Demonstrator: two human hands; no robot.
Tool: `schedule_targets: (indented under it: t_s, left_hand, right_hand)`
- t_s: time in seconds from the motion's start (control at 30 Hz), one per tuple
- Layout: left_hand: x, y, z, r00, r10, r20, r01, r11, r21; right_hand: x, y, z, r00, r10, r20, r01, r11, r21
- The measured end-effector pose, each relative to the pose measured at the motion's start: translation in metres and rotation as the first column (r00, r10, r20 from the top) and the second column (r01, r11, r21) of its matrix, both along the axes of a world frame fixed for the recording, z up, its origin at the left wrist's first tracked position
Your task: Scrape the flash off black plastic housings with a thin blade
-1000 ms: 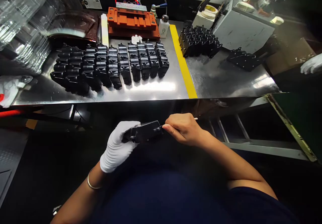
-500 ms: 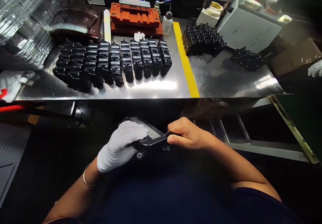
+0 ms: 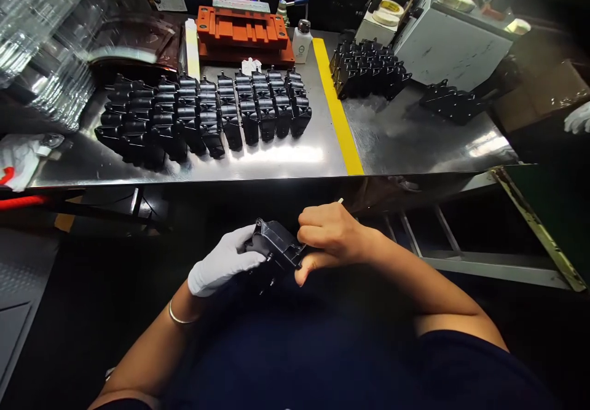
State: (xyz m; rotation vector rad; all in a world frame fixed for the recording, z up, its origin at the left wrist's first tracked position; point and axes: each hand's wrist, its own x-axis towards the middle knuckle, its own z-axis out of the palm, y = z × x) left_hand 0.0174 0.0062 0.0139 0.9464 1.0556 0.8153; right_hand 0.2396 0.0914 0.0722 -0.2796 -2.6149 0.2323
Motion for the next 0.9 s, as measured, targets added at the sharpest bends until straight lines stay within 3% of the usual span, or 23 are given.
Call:
schedule_targets:
  t_s: [0.1,0.3,0.8,0.9]
  left_hand:
    - [0.002,0.001,-0.003,0.999,0.001,0.036,-0.001,1.000,-0.009]
    - [0.006,0.003,-0.007,0.991,0.025,0.134,-0.020,0.999,-0.042]
    - [0.013,0.005,-0.005,0.986,0.110,0.122,-0.113,0.993,0.020]
    - [0.011,0.005,-0.006,0.986,0.116,0.120,-0.119,0.993,0.024]
  right_hand:
    - [-0.002,0.001,-0.002,0.999,0.040,-0.037,-0.040,0.999,-0.015]
    - [-0.004,0.000,-0.005,0.992,-0.054,-0.110,0.052,0.999,-0.015]
    - [-0.005,0.002,-0.011,0.973,-0.119,-0.199,0.115,0.993,-0.033]
    - [-0.002,0.003,-0.013,0.976,-0.132,-0.171,0.114,0.987,-0.112]
